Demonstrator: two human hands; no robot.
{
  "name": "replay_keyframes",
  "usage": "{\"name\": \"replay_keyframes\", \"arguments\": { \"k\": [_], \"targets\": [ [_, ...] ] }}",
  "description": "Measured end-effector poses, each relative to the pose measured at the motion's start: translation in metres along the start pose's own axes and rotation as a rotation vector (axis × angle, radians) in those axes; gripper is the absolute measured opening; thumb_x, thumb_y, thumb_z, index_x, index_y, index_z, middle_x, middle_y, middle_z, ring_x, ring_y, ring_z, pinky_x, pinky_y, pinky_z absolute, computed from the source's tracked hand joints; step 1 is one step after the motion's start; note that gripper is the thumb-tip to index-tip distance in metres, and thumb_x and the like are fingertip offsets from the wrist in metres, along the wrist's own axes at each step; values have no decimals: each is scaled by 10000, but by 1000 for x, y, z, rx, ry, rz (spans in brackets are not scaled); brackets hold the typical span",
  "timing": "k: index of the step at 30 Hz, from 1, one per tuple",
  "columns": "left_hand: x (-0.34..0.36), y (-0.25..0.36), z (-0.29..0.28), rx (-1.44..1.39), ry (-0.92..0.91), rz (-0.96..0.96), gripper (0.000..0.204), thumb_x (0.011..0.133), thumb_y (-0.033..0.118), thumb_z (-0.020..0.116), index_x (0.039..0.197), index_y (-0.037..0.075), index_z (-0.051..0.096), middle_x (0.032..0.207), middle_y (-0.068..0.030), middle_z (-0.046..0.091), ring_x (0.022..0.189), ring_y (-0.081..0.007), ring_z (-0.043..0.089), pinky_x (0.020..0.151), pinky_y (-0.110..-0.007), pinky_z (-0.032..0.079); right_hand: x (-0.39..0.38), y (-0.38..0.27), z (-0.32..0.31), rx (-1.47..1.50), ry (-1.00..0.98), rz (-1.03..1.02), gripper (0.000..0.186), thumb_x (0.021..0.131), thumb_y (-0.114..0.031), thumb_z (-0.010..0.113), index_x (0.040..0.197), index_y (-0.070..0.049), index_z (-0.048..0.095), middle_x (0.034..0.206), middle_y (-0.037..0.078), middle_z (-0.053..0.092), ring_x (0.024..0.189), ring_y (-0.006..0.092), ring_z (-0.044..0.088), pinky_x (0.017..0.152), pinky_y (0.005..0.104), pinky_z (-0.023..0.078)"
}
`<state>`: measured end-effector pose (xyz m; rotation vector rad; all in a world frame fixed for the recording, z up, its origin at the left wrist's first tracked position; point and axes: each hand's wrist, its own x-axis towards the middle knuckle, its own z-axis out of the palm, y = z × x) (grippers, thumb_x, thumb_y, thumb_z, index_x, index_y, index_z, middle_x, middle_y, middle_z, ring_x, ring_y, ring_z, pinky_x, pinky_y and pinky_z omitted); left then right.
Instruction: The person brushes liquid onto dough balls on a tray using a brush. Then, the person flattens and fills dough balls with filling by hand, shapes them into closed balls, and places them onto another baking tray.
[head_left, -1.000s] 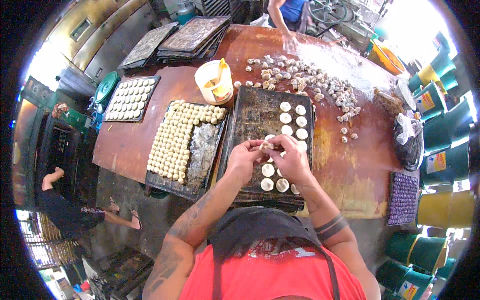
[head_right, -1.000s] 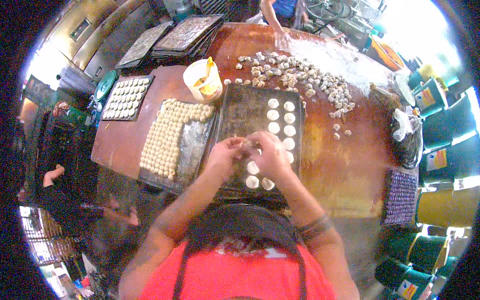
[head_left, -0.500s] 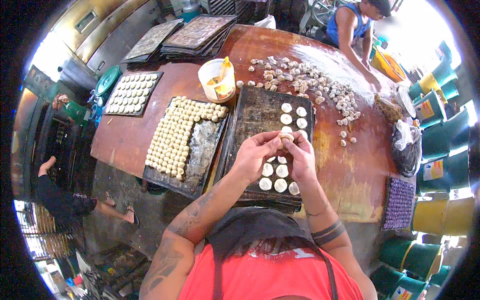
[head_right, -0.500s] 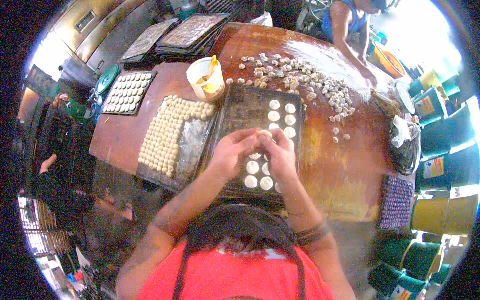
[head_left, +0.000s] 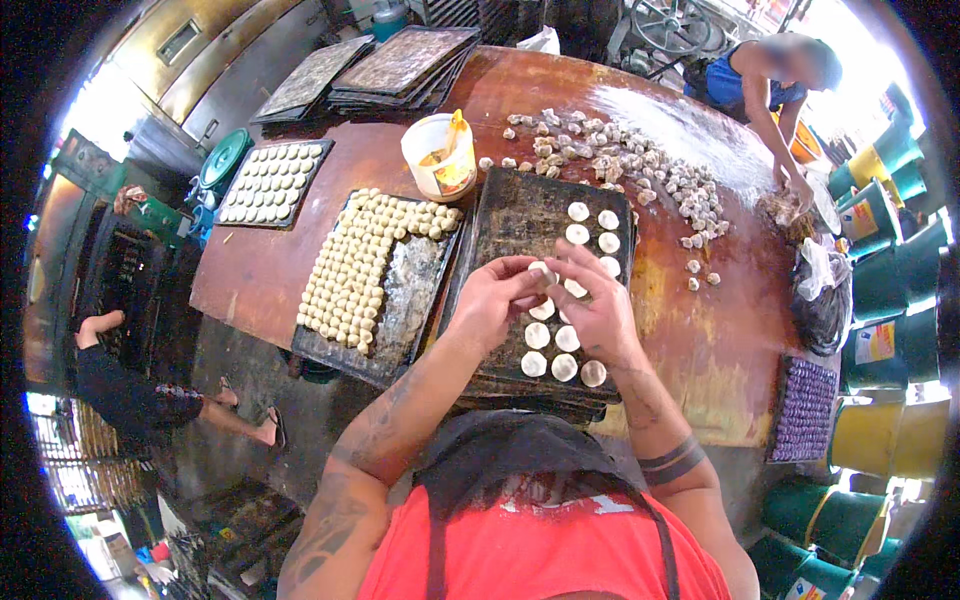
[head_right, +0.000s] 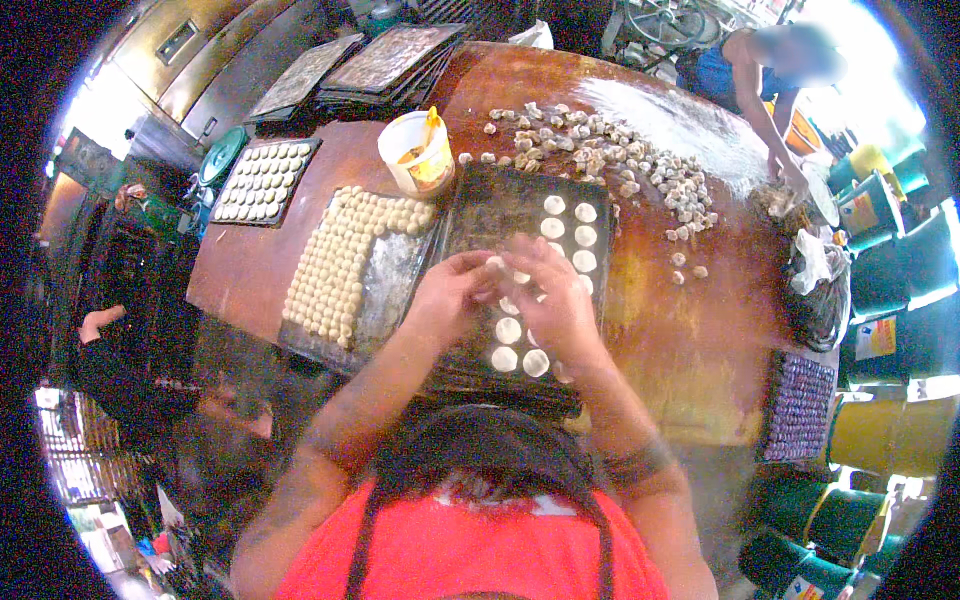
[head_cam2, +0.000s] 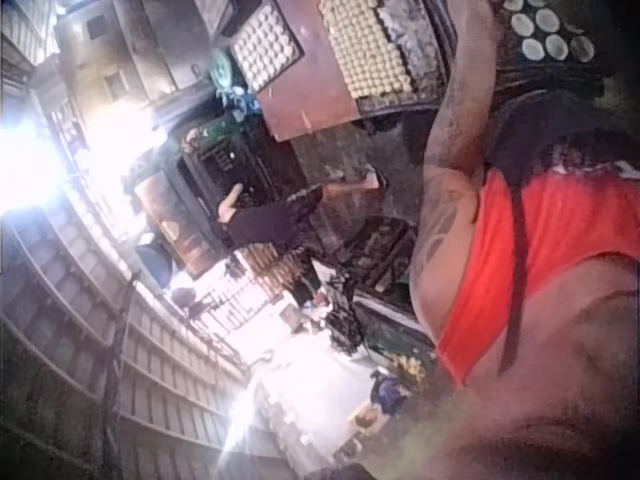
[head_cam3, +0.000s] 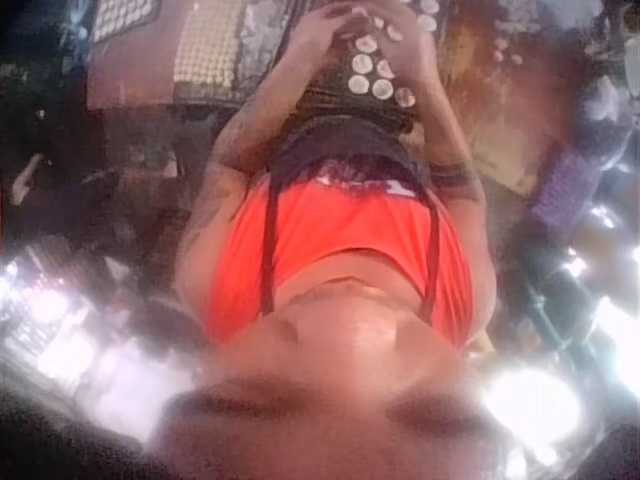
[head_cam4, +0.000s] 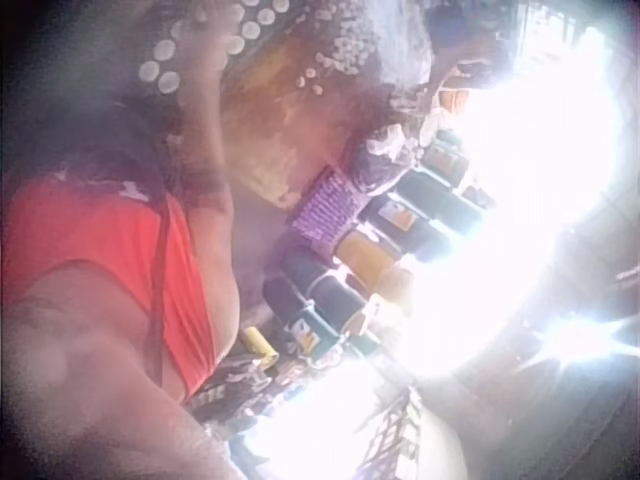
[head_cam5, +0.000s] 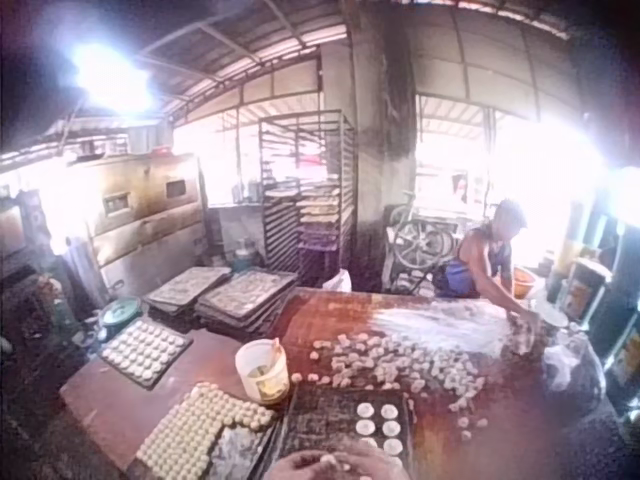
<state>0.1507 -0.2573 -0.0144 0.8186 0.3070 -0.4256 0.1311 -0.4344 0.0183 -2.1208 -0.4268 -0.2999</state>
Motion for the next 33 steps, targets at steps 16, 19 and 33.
{"name": "replay_keyframes", "arguments": {
  "k": [16,19,33],
  "targets": [
    [10,-63,-17,583,293,214,312,1011,13,630,1316,-55,630,1196,-132,724,1023,-178,717,923,-301,573,-47,99,64,761,-8,615,502,891,-136,801,1330,35,627,1201,164,711,1131,270,683,966,361,553],
    [21,-83,-43,687,67,455,615,977,-68,552,1573,-38,403,1592,-170,476,1429,-223,516,1146,-308,437,-10,108,67,348,-163,591,413,939,-275,759,1237,6,701,1080,185,774,1003,276,741,898,386,569],
    [-23,-53,-114,744,282,170,342,938,63,699,1278,39,671,1140,-58,733,1099,-185,672,961,-326,524,29,148,81,-692,-390,-155,751,968,-464,618,1461,89,494,1540,291,491,1442,422,460,1229,491,334]
  ]
}}
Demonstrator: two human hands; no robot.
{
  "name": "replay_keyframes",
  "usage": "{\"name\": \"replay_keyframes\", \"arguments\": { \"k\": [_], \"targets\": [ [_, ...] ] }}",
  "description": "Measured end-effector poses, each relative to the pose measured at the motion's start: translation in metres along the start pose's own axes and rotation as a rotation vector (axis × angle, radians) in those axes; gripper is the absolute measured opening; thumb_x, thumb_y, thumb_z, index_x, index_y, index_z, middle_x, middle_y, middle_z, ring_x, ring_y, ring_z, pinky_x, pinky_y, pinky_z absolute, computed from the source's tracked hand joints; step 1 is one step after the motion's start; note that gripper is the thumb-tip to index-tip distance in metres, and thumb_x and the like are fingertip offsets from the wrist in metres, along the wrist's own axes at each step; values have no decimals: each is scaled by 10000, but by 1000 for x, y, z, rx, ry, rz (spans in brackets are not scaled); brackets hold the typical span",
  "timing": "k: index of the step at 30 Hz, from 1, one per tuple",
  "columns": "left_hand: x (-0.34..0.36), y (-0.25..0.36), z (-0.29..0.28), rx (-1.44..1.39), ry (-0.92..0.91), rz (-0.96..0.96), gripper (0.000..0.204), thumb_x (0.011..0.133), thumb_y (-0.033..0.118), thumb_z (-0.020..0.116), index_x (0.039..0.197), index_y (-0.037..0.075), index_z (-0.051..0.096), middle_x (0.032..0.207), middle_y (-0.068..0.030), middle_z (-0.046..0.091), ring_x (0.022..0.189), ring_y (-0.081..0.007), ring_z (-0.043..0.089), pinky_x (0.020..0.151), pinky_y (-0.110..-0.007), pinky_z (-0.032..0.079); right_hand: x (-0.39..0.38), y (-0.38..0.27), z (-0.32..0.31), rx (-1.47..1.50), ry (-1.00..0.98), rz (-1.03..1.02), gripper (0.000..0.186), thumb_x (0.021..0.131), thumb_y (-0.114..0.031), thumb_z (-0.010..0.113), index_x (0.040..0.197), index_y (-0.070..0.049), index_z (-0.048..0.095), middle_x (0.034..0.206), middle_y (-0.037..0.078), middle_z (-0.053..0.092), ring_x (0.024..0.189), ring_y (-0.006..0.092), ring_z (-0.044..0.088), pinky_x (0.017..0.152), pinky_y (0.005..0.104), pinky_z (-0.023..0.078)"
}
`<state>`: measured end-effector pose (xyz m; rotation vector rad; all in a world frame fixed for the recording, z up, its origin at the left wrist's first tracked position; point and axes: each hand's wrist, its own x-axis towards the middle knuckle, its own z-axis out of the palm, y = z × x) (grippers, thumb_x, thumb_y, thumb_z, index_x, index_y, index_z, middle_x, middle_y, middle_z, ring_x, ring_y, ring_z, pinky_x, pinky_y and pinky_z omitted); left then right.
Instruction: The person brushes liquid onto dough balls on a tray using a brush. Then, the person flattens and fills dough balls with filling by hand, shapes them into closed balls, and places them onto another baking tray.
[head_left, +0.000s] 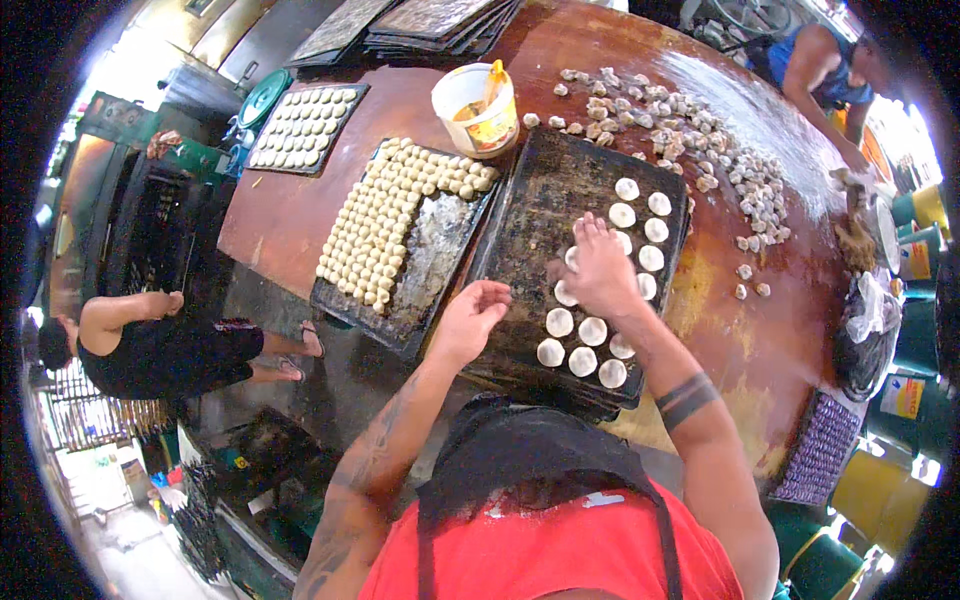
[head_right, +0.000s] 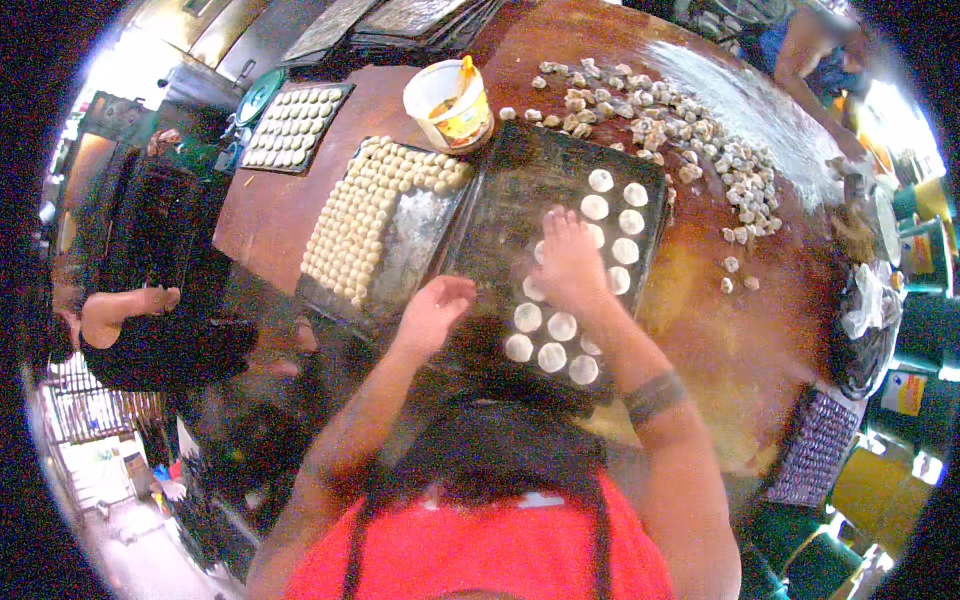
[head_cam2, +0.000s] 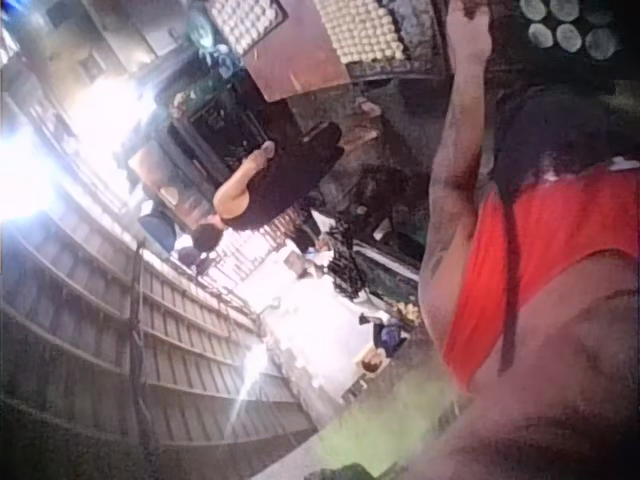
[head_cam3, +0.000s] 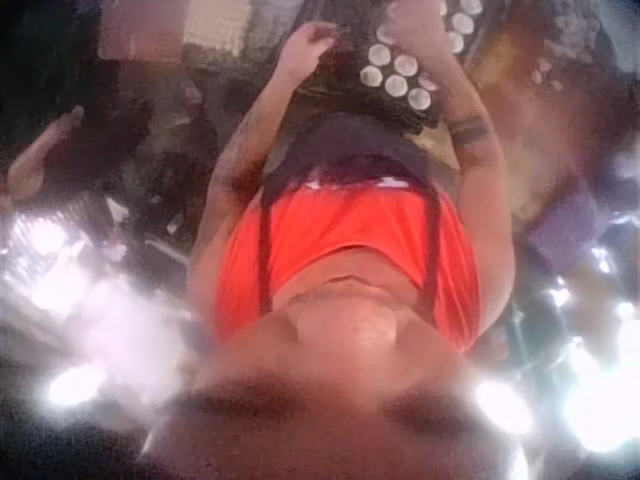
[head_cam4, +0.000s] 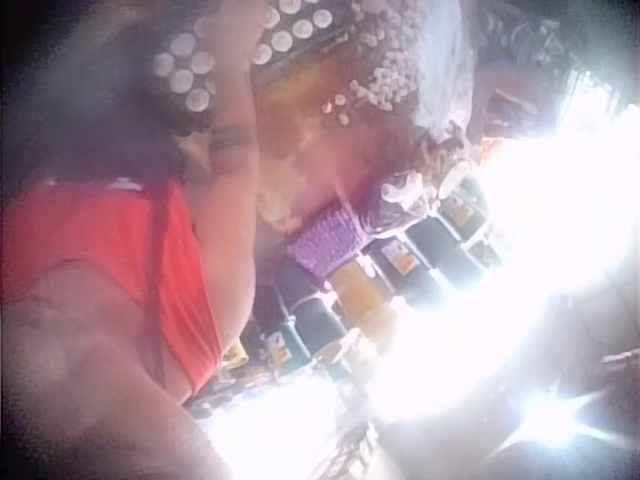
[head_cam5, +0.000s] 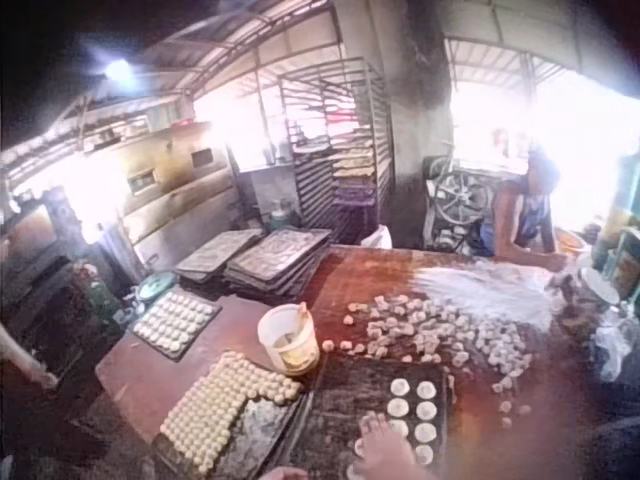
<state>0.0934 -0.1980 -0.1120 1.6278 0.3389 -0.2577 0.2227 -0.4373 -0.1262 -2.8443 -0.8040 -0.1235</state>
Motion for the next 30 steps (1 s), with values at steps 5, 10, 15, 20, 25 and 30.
{"name": "replay_keyframes", "arguments": {
  "k": [5,10,15,20,25,30],
  "targets": [
    [42,2,-75,680,310,279,204,938,163,701,1067,13,747,903,-188,772,822,-305,757,757,-401,589,-36,161,-20,309,527,536,315,938,-290,658,1175,-95,730,1120,191,735,1074,374,692,959,458,532],
    [86,-26,-154,1369,491,240,172,856,138,721,1007,67,764,1124,-206,676,930,-414,694,826,-508,564,-179,260,38,-197,148,766,360,950,-235,654,1254,-43,646,1248,184,681,1211,349,617,1041,481,505],
    [119,-28,-151,1256,489,406,180,822,147,719,956,45,783,935,-187,722,828,-395,700,751,-491,565,-190,222,35,488,489,877,221,918,-143,741,1115,-51,702,1031,89,729,958,194,686,864,341,559],
    [82,24,-25,-628,-8,57,201,914,-18,713,1108,-30,664,1085,-156,729,936,-253,721,823,-371,617,-80,2,-71,900,317,628,260,890,-68,785,1142,-25,737,1077,98,757,942,176,717,854,332,578],
    [37,77,49,-484,-162,-30,322,970,22,697,1274,18,591,1081,-88,717,923,-165,704,800,-314,603,-47,-74,-121,791,372,77,187,906,-44,783,1083,-9,732,999,113,711,902,227,733,803,330,597],
    [20,88,60,-531,-284,-27,370,1019,71,667,1370,4,570,1088,-67,707,1010,-150,683,860,-289,581,-56,-81,-107,386,417,127,221,938,-107,715,1153,-58,728,1080,157,670,962,367,658,818,451,568]
  ]
}}
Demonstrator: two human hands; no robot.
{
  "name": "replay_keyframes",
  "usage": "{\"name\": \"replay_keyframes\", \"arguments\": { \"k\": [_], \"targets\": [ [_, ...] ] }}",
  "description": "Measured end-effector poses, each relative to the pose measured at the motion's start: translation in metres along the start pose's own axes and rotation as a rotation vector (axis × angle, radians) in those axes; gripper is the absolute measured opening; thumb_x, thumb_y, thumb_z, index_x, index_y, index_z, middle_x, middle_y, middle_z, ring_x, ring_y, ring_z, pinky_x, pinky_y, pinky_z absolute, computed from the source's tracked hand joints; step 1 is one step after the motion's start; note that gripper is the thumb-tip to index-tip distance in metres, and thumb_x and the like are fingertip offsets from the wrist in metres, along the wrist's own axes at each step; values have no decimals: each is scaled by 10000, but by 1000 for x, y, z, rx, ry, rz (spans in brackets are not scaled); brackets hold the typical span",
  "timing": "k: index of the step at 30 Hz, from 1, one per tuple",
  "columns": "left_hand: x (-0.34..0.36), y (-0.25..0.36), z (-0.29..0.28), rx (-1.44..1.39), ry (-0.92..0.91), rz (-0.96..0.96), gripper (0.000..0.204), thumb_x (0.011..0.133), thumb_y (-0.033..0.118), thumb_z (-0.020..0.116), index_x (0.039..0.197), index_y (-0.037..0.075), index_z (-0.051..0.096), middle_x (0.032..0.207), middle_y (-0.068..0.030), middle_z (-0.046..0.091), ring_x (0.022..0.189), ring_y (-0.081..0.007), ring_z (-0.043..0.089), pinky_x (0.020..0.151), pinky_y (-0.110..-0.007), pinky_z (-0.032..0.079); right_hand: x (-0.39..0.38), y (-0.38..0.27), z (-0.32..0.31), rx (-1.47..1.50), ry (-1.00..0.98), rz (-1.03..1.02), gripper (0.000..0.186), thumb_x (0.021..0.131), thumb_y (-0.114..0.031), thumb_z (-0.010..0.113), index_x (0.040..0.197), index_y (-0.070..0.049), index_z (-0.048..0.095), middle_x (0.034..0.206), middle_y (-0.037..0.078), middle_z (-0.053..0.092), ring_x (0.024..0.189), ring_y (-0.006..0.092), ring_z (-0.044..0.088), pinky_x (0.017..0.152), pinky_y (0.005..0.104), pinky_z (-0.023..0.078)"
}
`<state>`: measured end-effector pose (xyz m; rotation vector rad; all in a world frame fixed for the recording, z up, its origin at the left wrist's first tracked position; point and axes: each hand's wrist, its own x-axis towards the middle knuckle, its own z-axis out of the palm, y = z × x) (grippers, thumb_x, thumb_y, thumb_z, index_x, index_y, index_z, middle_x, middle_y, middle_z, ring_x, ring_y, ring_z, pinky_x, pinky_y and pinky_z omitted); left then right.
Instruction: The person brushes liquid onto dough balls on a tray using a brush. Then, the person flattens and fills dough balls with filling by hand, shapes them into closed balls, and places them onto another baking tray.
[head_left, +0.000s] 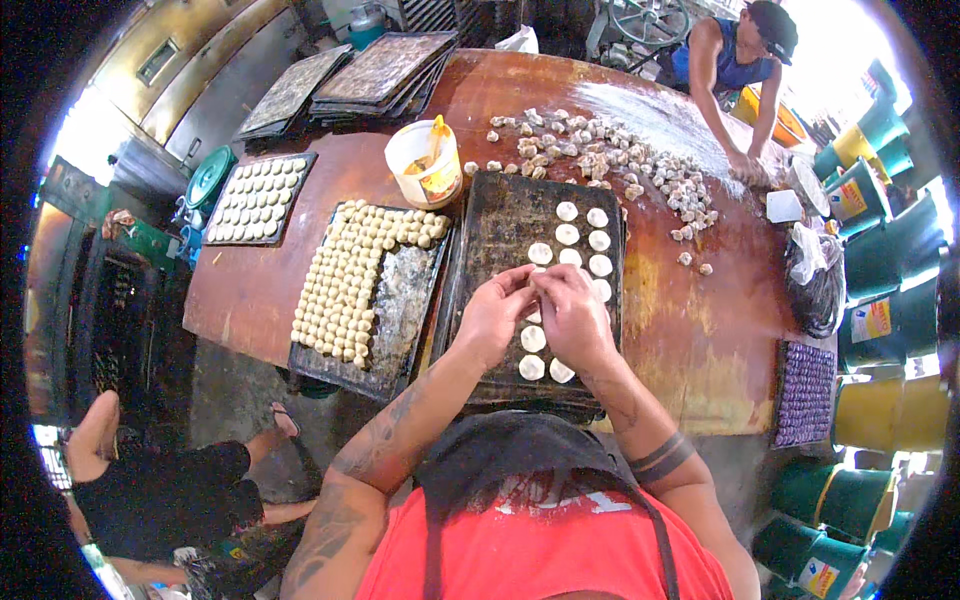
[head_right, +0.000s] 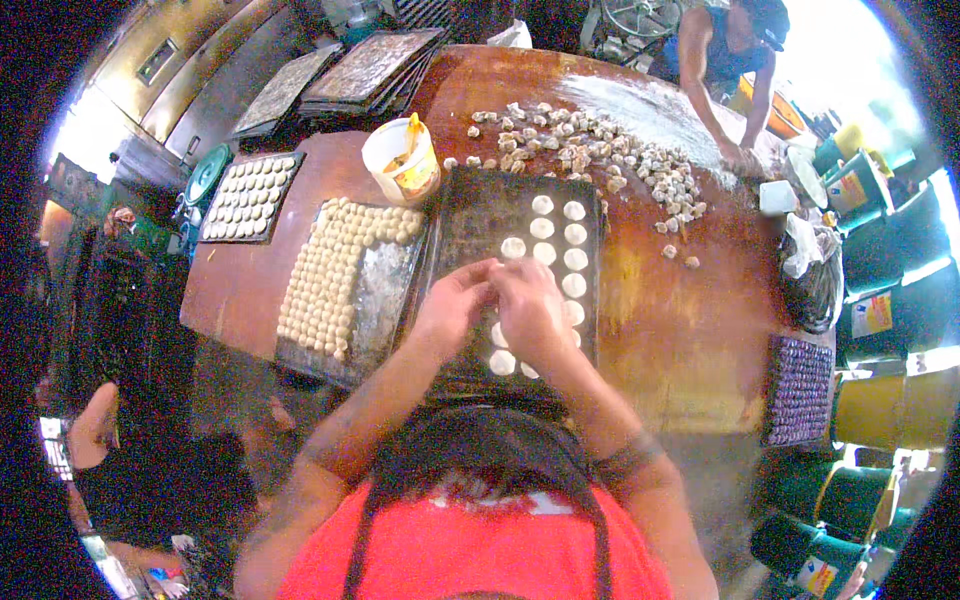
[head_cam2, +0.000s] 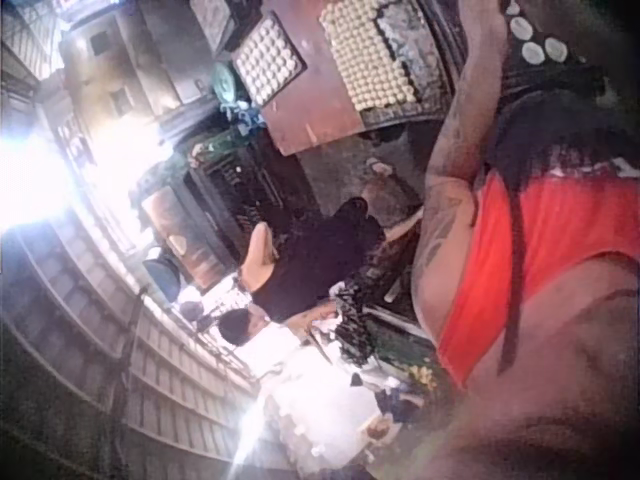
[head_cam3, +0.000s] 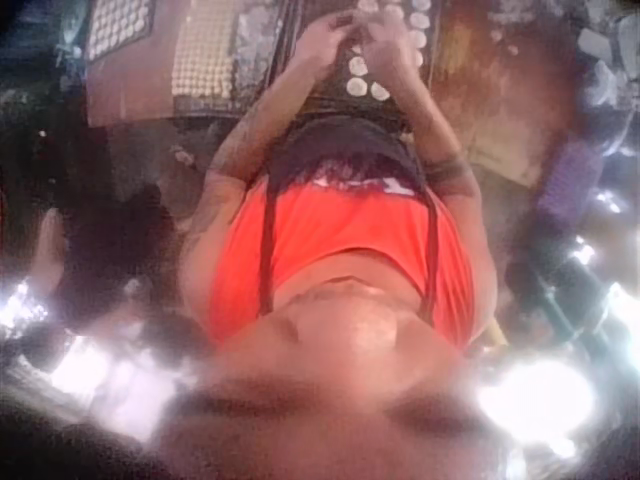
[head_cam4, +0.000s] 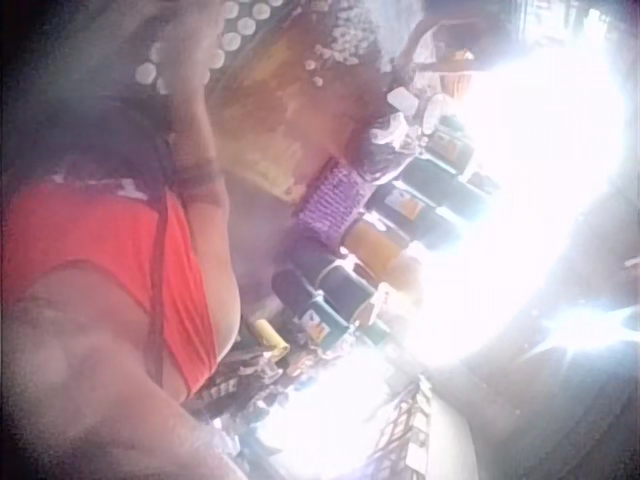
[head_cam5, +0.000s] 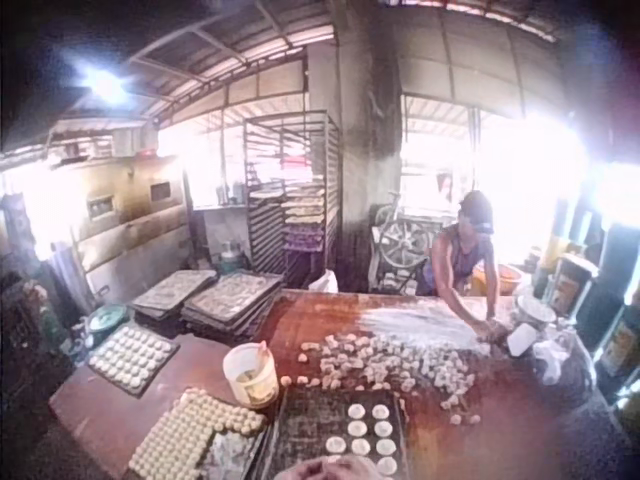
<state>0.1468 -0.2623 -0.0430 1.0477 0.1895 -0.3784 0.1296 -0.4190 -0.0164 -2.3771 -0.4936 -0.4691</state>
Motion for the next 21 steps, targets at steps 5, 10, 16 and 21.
{"name": "replay_keyframes", "arguments": {
  "k": [5,10,16,21],
  "targets": [
    [-17,20,7,279,-121,85,286,1028,60,661,1305,1,623,1116,-74,712,1046,-165,677,949,-322,572,6,7,-30,379,-67,266,478,928,-219,799,1354,-50,663,1107,115,637,925,202,648,833,371,573],
    [-19,17,22,-146,-78,54,262,989,60,725,1225,-42,674,1115,-96,728,949,-165,715,860,-308,599,2,24,-24,979,-215,524,373,975,-247,771,1261,-23,687,1047,43,686,909,160,663,800,308,563],
    [-18,28,27,412,22,383,190,991,58,720,1138,-60,694,1206,-113,678,1002,-172,698,840,-300,615,4,-2,-12,1172,162,680,228,977,-154,736,1170,-40,697,1042,26,678,914,132,654,828,304,539],
    [-23,20,40,218,89,310,270,1017,46,672,1254,-63,601,1234,-142,645,1053,-203,697,914,-318,613,15,-13,-27,199,255,160,168,950,-47,708,1103,-52,776,1051,78,696,987,223,691,858,351,559]
  ]
}}
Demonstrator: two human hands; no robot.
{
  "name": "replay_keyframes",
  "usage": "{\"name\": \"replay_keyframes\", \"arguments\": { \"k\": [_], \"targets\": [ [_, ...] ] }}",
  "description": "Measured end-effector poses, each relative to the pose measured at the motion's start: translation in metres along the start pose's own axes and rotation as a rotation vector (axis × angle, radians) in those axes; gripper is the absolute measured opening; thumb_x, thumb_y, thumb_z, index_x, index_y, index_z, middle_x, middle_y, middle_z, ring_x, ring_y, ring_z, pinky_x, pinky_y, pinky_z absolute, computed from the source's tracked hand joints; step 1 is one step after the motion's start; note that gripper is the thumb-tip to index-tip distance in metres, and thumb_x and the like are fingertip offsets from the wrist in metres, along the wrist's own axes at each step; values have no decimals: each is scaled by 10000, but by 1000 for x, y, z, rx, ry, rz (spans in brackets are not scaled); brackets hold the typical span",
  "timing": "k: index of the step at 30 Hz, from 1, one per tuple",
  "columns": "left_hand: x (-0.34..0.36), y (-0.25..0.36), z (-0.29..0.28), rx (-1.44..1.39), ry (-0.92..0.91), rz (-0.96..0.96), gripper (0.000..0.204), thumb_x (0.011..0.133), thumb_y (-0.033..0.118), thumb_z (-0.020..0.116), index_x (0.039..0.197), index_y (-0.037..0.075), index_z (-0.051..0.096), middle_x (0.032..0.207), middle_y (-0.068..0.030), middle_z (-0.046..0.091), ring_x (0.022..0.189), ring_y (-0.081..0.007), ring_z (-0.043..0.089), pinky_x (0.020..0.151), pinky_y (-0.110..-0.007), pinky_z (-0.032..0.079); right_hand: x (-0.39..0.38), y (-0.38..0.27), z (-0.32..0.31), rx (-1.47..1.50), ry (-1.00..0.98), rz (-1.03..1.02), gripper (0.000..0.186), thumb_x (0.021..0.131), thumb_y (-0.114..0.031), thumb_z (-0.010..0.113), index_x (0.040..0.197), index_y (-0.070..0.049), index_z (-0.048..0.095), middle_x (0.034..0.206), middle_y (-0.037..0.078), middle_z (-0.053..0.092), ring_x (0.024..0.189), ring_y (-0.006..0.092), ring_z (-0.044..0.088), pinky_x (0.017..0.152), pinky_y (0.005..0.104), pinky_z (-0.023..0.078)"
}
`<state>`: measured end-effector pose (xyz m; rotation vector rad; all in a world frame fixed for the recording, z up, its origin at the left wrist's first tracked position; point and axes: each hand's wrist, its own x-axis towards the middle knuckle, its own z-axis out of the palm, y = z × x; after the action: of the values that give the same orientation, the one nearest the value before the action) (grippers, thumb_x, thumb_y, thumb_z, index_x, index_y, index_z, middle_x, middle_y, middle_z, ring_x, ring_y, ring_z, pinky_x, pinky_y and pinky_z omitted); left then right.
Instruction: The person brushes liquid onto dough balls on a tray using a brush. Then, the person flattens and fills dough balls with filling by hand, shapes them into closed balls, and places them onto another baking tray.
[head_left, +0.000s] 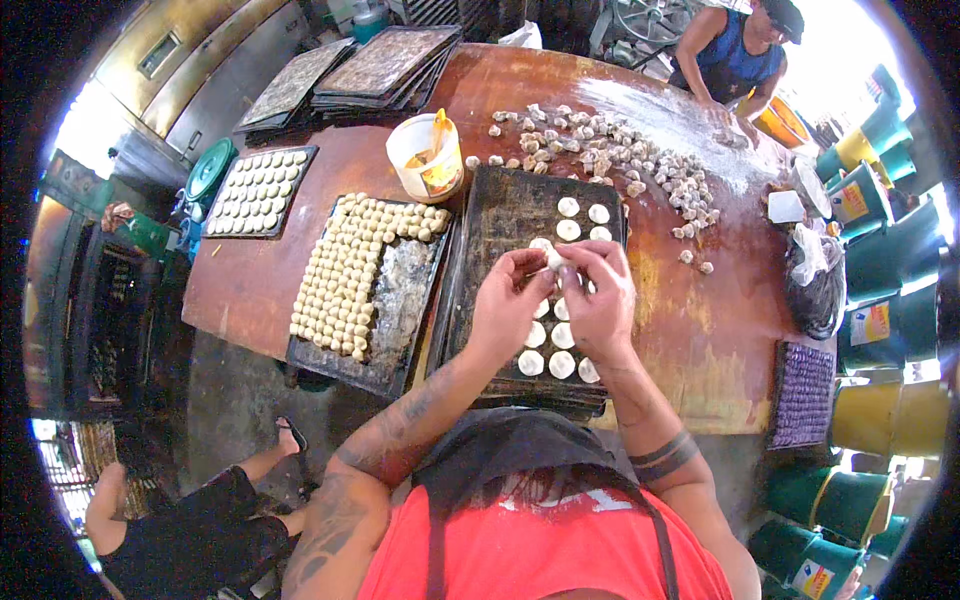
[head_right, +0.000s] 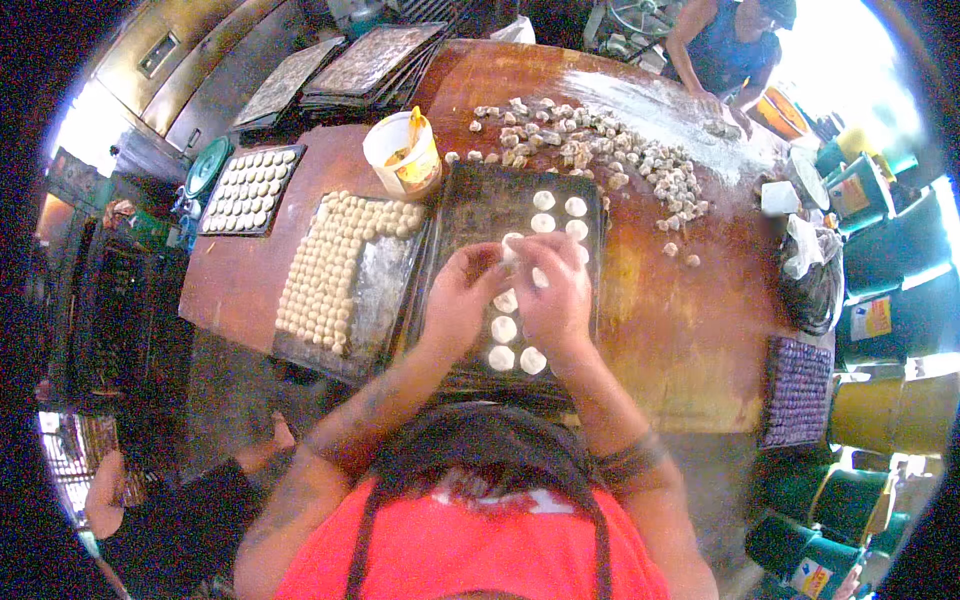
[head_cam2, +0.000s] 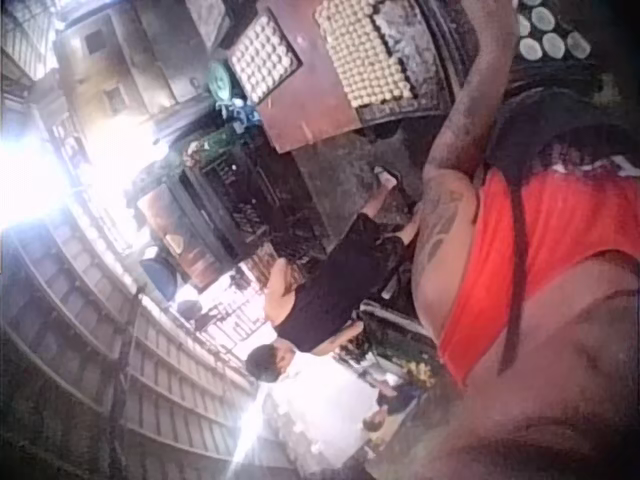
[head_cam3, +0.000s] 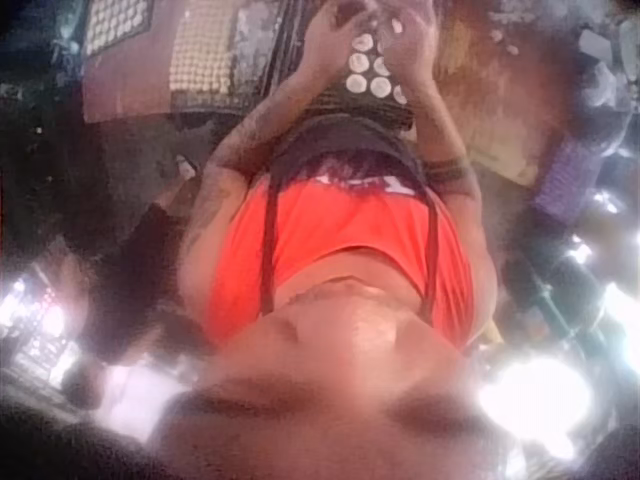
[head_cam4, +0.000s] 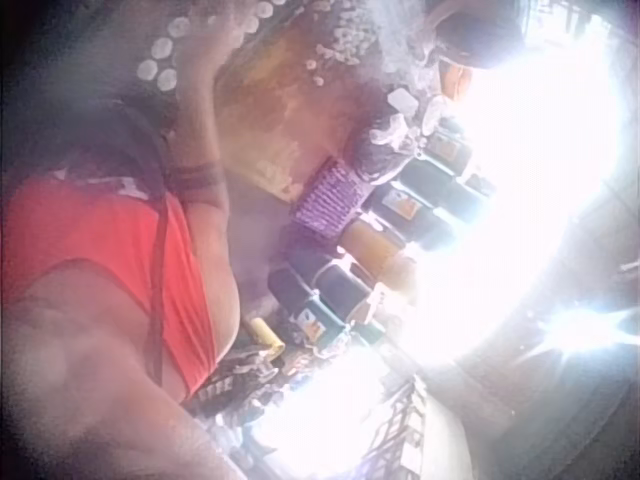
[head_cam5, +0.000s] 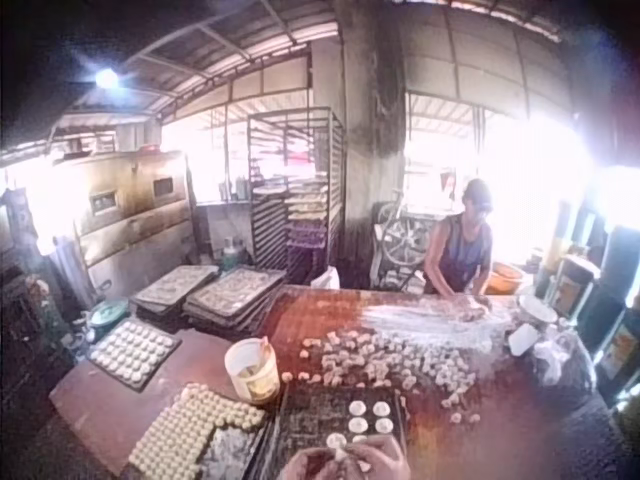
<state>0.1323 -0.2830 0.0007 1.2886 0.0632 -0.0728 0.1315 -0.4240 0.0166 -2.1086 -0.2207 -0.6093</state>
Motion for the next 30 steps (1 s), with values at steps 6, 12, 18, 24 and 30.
{"name": "replay_keyframes", "arguments": {
  "k": [6,12,18,24,30],
  "targets": [
    [23,-11,-24,-330,-120,-395,378,963,42,741,1298,-39,586,1154,-112,699,997,-198,724,891,-332,624,-1,28,-9,-27,-226,-81,354,812,-56,817,1158,-96,757,1333,149,704,1235,367,666,1066,448,523],
    [18,-27,-14,-658,-418,-558,419,929,230,816,1273,43,666,1186,-53,689,1149,-204,652,998,-404,530,30,45,-8,171,-522,-290,402,679,-46,893,1018,-63,679,1263,114,723,1147,369,686,967,455,555],
    [30,-34,-15,-522,-137,-547,375,924,66,788,1257,-11,635,1134,-90,713,988,-190,697,909,-344,566,-12,67,35,371,-314,222,505,718,-49,868,1174,-60,650,1152,146,673,1067,292,674,902,403,543],
    [52,-55,-29,547,-80,-107,587,948,45,681,1503,-1,495,1269,-197,686,1118,-286,690,1005,-362,550,8,110,69,380,-329,635,398,931,-202,784,1255,9,686,1120,155,758,998,217,725,872,371,580],
    [56,-68,-42,712,-59,143,682,897,113,743,1528,81,485,1628,-287,307,1538,-417,305,1237,-446,324,89,181,101,-400,-498,151,286,906,-171,664,1155,-48,730,1184,170,731,1067,379,672,946,500,530]
  ]
}}
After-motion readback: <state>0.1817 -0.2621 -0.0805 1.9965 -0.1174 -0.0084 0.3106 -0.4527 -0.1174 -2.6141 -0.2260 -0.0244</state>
